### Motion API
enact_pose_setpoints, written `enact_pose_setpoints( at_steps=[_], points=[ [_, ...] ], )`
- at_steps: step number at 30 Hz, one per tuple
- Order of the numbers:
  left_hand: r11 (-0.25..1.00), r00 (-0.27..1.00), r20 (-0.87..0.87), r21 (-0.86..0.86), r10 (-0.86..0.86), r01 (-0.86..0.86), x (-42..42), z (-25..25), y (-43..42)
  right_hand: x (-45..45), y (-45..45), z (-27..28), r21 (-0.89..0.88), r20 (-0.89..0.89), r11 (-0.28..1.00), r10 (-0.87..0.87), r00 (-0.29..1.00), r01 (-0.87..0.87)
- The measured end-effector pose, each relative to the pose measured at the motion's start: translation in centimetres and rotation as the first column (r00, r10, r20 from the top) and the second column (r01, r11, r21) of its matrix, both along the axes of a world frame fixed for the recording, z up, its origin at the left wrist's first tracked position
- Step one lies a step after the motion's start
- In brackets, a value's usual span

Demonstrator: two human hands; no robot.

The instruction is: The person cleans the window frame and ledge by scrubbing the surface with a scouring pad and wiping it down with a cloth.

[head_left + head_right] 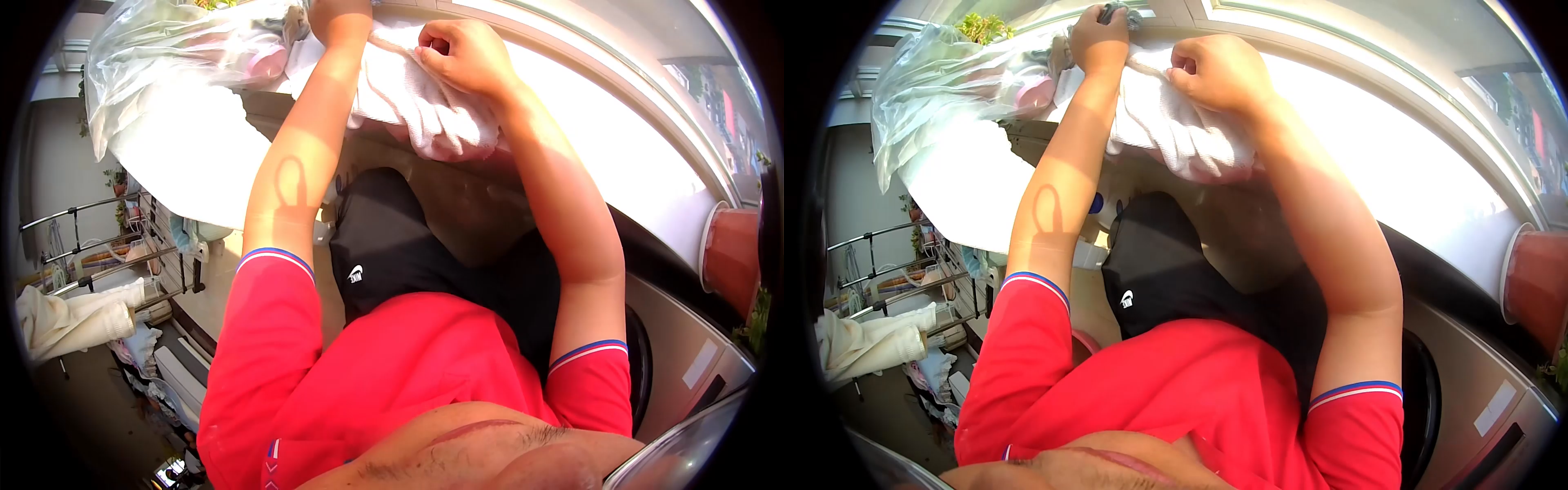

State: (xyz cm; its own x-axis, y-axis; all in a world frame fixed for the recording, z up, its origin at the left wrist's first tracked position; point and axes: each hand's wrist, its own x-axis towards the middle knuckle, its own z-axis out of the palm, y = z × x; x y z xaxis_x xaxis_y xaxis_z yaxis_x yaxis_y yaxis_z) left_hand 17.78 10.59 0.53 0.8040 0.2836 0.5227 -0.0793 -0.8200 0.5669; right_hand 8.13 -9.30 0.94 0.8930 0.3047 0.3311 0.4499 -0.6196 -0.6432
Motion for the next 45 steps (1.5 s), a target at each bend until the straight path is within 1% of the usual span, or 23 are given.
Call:
enact_pose_setpoints(
  at_steps=[1, 2, 6, 9, 10, 13, 14, 16, 17, 19, 22, 23, 25, 28, 29, 31, 34, 35, 37, 39, 43, 44, 45],
  points=[
    [0.996, 0.997, 0.018, 0.061, -0.070, 0.069, -0.3, -0.2, -0.6, 0.0, 0.0, 0.1, 0.003, -0.009, 1.000, -0.002, 1.000, 0.002],
    [0.979, 0.976, 0.101, 0.091, -0.193, 0.184, -0.5, -0.6, -0.9, 0.1, 0.0, 0.2, 0.006, -0.016, 1.000, -0.005, 1.000, 0.005],
    [0.973, 0.976, 0.043, 0.097, -0.214, 0.209, -1.1, 0.1, -1.0, -0.3, -0.3, 0.3, 0.038, -0.001, 0.999, 0.023, 1.000, -0.023],
    [0.986, 0.994, -0.028, 0.131, 0.106, -0.101, -0.3, 0.0, -0.1, -0.1, -0.5, 0.1, 0.083, -0.033, 0.996, 0.010, 0.999, -0.008],
    [0.975, 0.986, -0.003, 0.145, 0.168, -0.166, 0.2, -0.1, 0.3, -0.1, -0.4, 0.1, 0.086, -0.024, 0.996, 0.009, 1.000, -0.007],
    [0.985, 0.993, 0.001, 0.124, 0.116, -0.115, 0.7, -0.1, 0.7, 0.2, -0.2, 0.2, 0.044, -0.028, 0.999, -0.008, 1.000, 0.010],
    [1.000, 1.000, -0.027, -0.009, -0.011, 0.011, 0.5, 0.0, 0.3, 0.2, -0.2, 0.3, 0.046, -0.029, 0.999, -0.024, 0.999, 0.026],
    [0.931, 0.966, -0.038, -0.278, -0.257, 0.237, -0.8, 0.1, -0.2, 0.1, 0.1, 0.4, 0.050, -0.037, 0.998, -0.044, 0.998, 0.046],
    [0.909, 0.938, 0.012, -0.244, -0.347, 0.339, -0.4, -0.5, -0.2, 0.1, 0.3, 0.3, 0.062, -0.044, 0.997, -0.040, 0.998, 0.042],
    [0.971, 0.972, -0.049, 0.051, -0.232, 0.234, -1.0, 0.1, -0.5, 0.2, 0.0, 0.4, 0.073, -0.052, 0.997, -0.033, 0.998, 0.037],
    [0.996, 0.996, 0.072, 0.074, 0.049, -0.054, -0.1, -0.9, 0.7, 0.2, -0.3, 0.1, 0.139, -0.039, 0.990, -0.023, 0.999, 0.028],
    [0.997, 0.993, -0.094, 0.015, 0.074, -0.073, -0.1, 0.4, 0.9, 0.3, -0.3, 0.1, 0.137, -0.016, 0.990, -0.033, 0.999, 0.034],
    [0.991, 0.991, -0.063, 0.063, 0.121, -0.117, 0.3, 0.4, 0.5, 0.3, -0.1, -0.1, 0.138, 0.022, 0.990, -0.045, 0.999, 0.042],
    [0.983, 0.981, -0.097, 0.056, -0.167, 0.173, -0.6, 1.3, -0.5, 0.2, 0.0, 0.5, 0.090, -0.055, 0.994, -0.056, 0.997, 0.061],
    [0.939, 0.925, -0.225, -0.229, -0.307, 0.256, -1.3, 2.5, -1.7, 0.1, 0.0, 0.5, 0.092, -0.058, 0.994, -0.058, 0.997, 0.063],
    [0.973, 0.946, -0.247, 0.039, -0.210, 0.226, -1.9, 3.9, -2.2, 0.2, -0.1, 0.7, 0.086, -0.052, 0.994, -0.059, 0.997, 0.064],
    [0.940, 0.969, -0.245, 0.321, -0.032, 0.113, 1.9, 2.8, 0.7, 0.2, -0.4, -0.1, 0.180, 0.013, 0.982, -0.052, 0.999, 0.048],
    [0.966, 0.916, -0.395, 0.202, -0.070, 0.161, 4.2, 2.4, 3.0, 0.2, -0.4, -0.1, 0.178, 0.016, 0.983, -0.053, 0.998, 0.050],
    [0.979, 0.891, -0.449, 0.142, -0.065, 0.143, 4.0, 2.9, 3.0, 0.2, -0.3, 0.0, 0.188, 0.017, 0.980, -0.065, 0.998, 0.061],
    [0.954, 0.969, -0.240, 0.271, -0.062, 0.128, 3.2, 1.7, 2.1, 0.4, 0.0, -0.3, 0.179, 0.014, 0.982, -0.060, 0.998, 0.057],
    [0.965, 0.932, -0.332, 0.157, -0.148, 0.209, 1.8, 2.7, 1.1, 0.3, -0.4, 0.3, 0.144, -0.046, 0.987, -0.061, 0.997, 0.067],
    [0.945, 0.950, -0.294, 0.268, -0.104, 0.187, 2.4, 2.4, 1.7, 0.3, -0.5, 0.1, 0.170, -0.029, 0.984, -0.050, 0.998, 0.054],
    [0.958, 0.963, -0.266, 0.262, -0.043, 0.115, 2.4, 2.1, 2.1, 0.3, -0.6, 0.0, 0.171, -0.042, 0.984, -0.051, 0.998, 0.057]
  ],
)
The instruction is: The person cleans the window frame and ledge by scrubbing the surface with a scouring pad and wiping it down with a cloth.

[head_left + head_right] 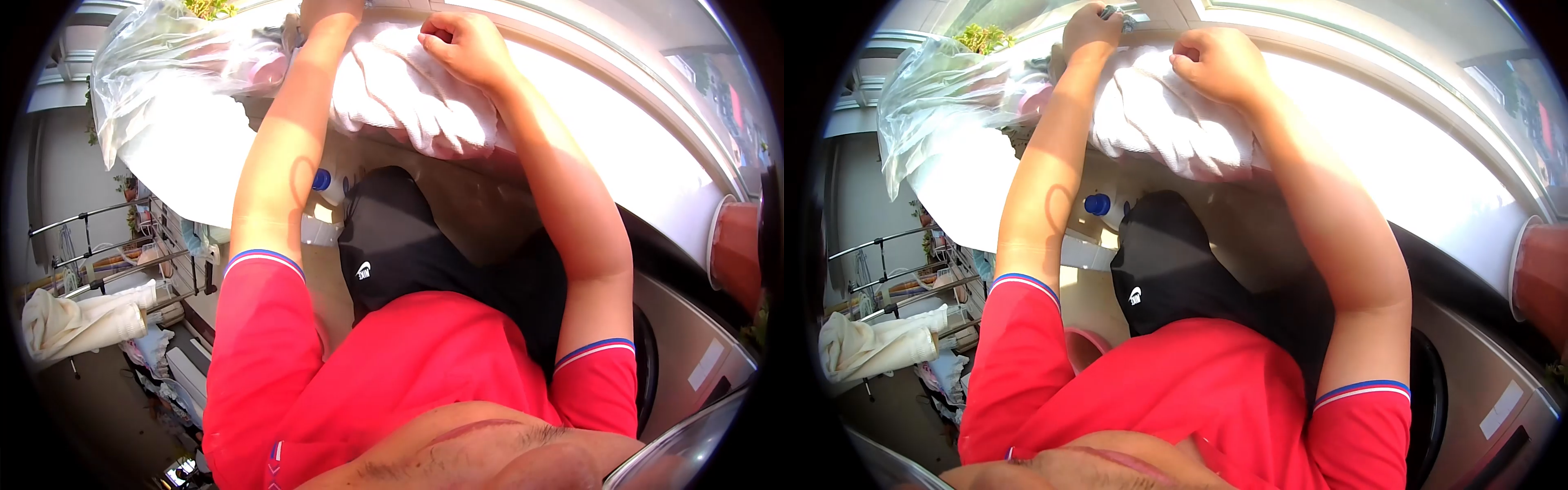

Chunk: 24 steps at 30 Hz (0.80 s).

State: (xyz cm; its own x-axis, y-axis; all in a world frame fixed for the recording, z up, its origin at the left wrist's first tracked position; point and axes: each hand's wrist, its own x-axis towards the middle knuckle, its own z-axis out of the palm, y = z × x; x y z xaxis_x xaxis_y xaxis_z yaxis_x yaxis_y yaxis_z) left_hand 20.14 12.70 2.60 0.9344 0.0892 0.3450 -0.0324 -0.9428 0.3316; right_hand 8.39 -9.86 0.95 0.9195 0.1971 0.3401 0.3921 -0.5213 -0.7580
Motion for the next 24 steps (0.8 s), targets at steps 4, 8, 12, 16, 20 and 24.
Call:
enact_pose_setpoints(
  at_steps=[4, 8, 12, 16, 20, 24],
  points=[
    [0.975, 0.961, 0.197, 0.072, 0.192, -0.209, 0.5, -2.2, 1.1, 0.7, 0.3, -0.3, 0.047, 0.048, 0.999, -0.015, 0.999, 0.013],
    [1.000, 0.959, 0.284, 0.011, -0.009, 0.006, -2.9, -3.0, -1.4, 0.5, 0.2, 0.2, 0.016, 0.004, 1.000, -0.016, 1.000, 0.016],
    [0.988, 0.976, 0.201, -0.111, -0.083, 0.107, -5.6, -2.0, -2.6, 0.5, 0.4, 0.1, 0.010, 0.010, 1.000, -0.029, 1.000, 0.029],
    [0.958, 0.972, 0.232, -0.284, 0.043, 0.025, -3.7, -2.7, -1.2, 0.7, 0.2, 0.0, -0.010, 0.019, 1.000, -0.028, 0.999, 0.029],
    [0.943, 0.981, 0.194, -0.329, 0.016, 0.050, -4.1, -2.1, -1.5, 0.9, 0.4, -0.2, -0.023, 0.022, 0.999, -0.022, 1.000, 0.023],
    [0.991, 0.953, 0.295, -0.098, -0.061, 0.094, -3.9, -2.9, -1.8, 0.8, 0.5, -0.3, -0.006, 0.009, 1.000, -0.003, 1.000, 0.003]
  ],
)
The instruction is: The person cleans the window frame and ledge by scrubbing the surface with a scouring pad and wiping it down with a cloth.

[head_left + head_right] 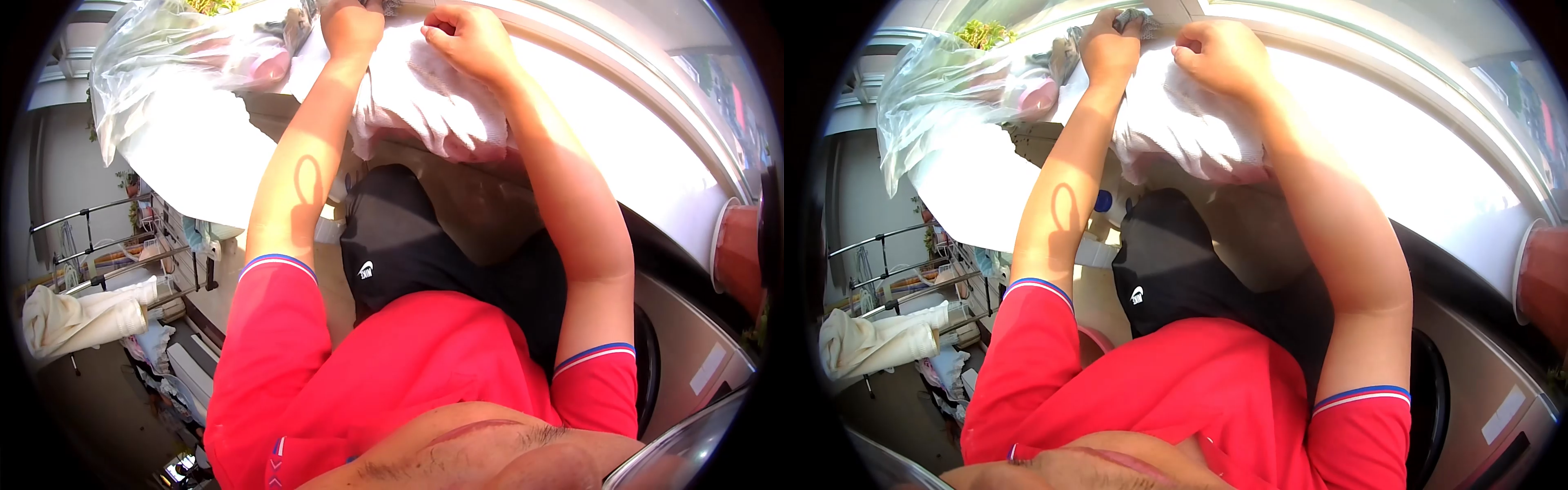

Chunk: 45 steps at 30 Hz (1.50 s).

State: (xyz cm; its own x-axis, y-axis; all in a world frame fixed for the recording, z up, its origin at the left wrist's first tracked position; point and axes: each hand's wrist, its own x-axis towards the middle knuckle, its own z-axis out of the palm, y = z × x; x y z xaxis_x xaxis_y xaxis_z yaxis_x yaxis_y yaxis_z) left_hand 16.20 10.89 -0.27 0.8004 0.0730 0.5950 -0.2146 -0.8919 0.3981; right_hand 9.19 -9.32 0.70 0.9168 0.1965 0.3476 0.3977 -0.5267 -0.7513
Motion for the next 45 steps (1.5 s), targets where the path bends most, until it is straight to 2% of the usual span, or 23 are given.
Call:
enact_pose_setpoints(
  at_steps=[2, 4, 5, 8, 9, 12, 16, 17, 20, 24, 28, 31, 34, 37, 40, 41, 42, 45],
  points=[
    [0.995, 0.996, -0.025, -0.035, 0.089, -0.089, 0.5, -0.1, 0.3, -0.1, -0.2, -0.4, 0.048, -0.013, 0.999, 0.007, 1.000, -0.006],
    [0.982, 0.987, -0.039, -0.110, 0.153, -0.156, 1.7, -0.6, 2.1, -0.4, -0.3, -0.3, 0.010, 0.010, 1.000, -0.008, 1.000, 0.008],
    [0.985, 0.986, -0.050, -0.057, 0.159, -0.162, 1.8, -0.8, 2.2, -0.4, -0.3, -0.2, -0.005, 0.026, 1.000, -0.015, 1.000, 0.015],
    [0.997, 0.995, 0.065, 0.017, 0.080, -0.081, 1.2, -0.6, 2.1, 0.2, 0.0, -0.2, -0.030, 0.011, 1.000, -0.011, 1.000, 0.011],
    [0.998, 0.998, -0.032, 0.024, 0.057, -0.056, 1.0, -0.6, 1.6, 0.5, 0.1, -0.1, -0.026, 0.006, 1.000, -0.013, 1.000, 0.013],
    [0.995, 1.000, -0.007, -0.099, 0.019, -0.020, -0.9, 0.9, -0.5, 0.1, -0.1, -0.2, -0.030, -0.016, 0.999, -0.021, 1.000, 0.021],
    [0.977, 0.990, -0.114, -0.183, 0.087, -0.107, 0.4, 0.7, 0.8, -0.1, -0.3, -0.2, -0.027, 0.009, 0.999, -0.042, 0.999, 0.043],
    [0.979, 0.993, -0.097, -0.180, 0.074, -0.091, 0.3, 0.7, 0.7, 0.0, -0.1, -0.2, -0.025, 0.015, 0.999, -0.045, 0.999, 0.045],
    [1.000, 1.000, 0.010, -0.027, -0.009, 0.009, -0.5, 0.4, -0.4, 0.2, 0.2, -0.1, -0.029, 0.006, 0.998, -0.059, 0.998, 0.060],
    [0.963, 0.983, -0.155, -0.232, 0.100, -0.135, 0.6, 0.1, 0.4, 0.0, -0.3, -0.2, 0.003, 0.004, 0.998, -0.058, 0.998, 0.058],
    [0.985, 0.997, -0.037, -0.162, 0.061, -0.066, 0.7, 0.3, 0.5, 0.1, -0.1, -0.3, -0.008, -0.008, 0.998, -0.057, 0.998, 0.057],
    [0.986, 0.996, -0.085, -0.165, -0.032, 0.018, -0.4, 1.2, -0.4, 0.3, 0.1, -0.2, -0.003, -0.002, 0.998, -0.062, 0.998, 0.062],
    [0.985, 0.998, -0.058, -0.173, -0.021, 0.011, -0.3, 0.8, -0.6, 0.1, 0.0, -0.1, -0.009, 0.001, 0.998, -0.065, 0.998, 0.065],
    [0.970, 0.977, -0.025, -0.117, 0.210, -0.211, 0.9, 0.3, 0.2, 0.0, 0.1, -0.2, 0.006, -0.010, 0.998, -0.069, 0.998, 0.070],
    [0.996, 0.999, 0.030, -0.086, 0.031, -0.029, 1.1, -0.2, 0.6, 0.3, -0.1, -0.4, 0.013, 0.008, 0.997, -0.083, 0.997, 0.083],
    [0.986, 0.994, -0.080, -0.153, -0.075, 0.062, 0.0, 0.8, -0.3, 0.4, 0.1, -0.3, 0.014, 0.016, 0.996, -0.084, 0.996, 0.084],
    [0.977, 0.990, -0.049, -0.176, -0.133, 0.122, -0.7, 0.9, -1.4, 0.4, 0.1, -0.1, 0.008, -0.003, 0.996, -0.085, 0.996, 0.085],
    [0.970, 0.984, -0.062, -0.186, -0.169, 0.155, -0.7, 0.9, -1.3, 0.1, 0.1, 0.3, 0.000, -0.035, 0.997, -0.080, 0.996, 0.080]
  ],
)
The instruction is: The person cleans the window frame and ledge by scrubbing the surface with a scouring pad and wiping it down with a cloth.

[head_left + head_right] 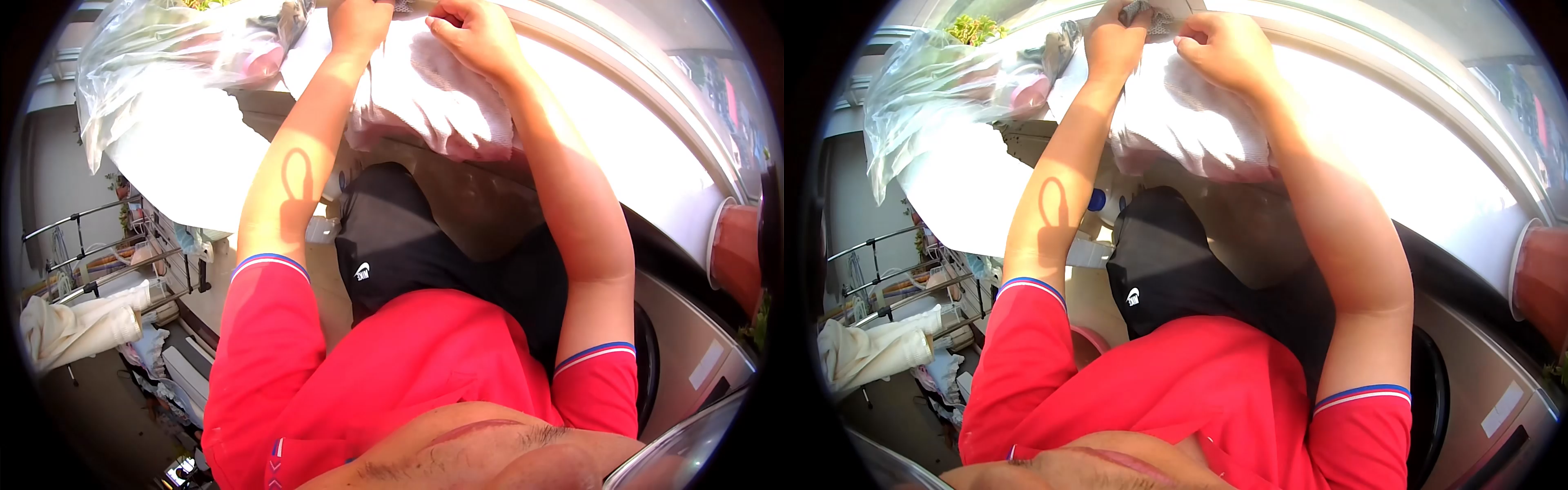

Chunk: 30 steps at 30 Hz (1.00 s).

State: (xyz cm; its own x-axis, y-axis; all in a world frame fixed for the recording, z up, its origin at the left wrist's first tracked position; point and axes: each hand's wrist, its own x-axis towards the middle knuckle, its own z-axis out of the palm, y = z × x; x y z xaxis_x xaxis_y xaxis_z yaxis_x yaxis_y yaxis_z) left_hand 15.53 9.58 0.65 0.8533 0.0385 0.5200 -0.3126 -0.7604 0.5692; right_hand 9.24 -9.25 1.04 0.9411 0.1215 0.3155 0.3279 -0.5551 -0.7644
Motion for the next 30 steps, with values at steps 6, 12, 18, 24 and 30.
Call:
enact_pose_setpoints(
  at_steps=[6, 12, 18, 24, 30],
  points=[
    [0.994, 0.967, -0.253, 0.098, -0.024, 0.051, -1.4, 0.8, -0.9, 0.2, -0.2, -0.3, 0.059, 0.011, 0.998, 0.011, 1.000, -0.011],
    [0.969, 0.999, 0.042, 0.246, -0.024, 0.013, -0.4, -0.8, -0.8, 0.0, -0.3, 0.2, 0.047, -0.022, 0.999, -0.003, 1.000, 0.004],
    [0.968, 0.941, 0.267, 0.192, -0.208, 0.159, -1.2, 0.0, -3.4, 0.3, 0.4, -0.7, 0.189, 0.050, 0.981, -0.047, 0.998, 0.037],
    [0.963, 0.991, -0.130, 0.269, 0.022, 0.013, -2.3, 1.3, -3.4, 0.6, -0.2, -0.9, 0.227, 0.030, 0.955, -0.204, 0.979, 0.192],
    [0.973, 0.983, -0.182, 0.223, -0.023, 0.064, -2.0, 1.6, -3.7, 1.5, -0.3, -1.6, 0.202, 0.106, 0.959, -0.224, 0.969, 0.199]
  ],
)
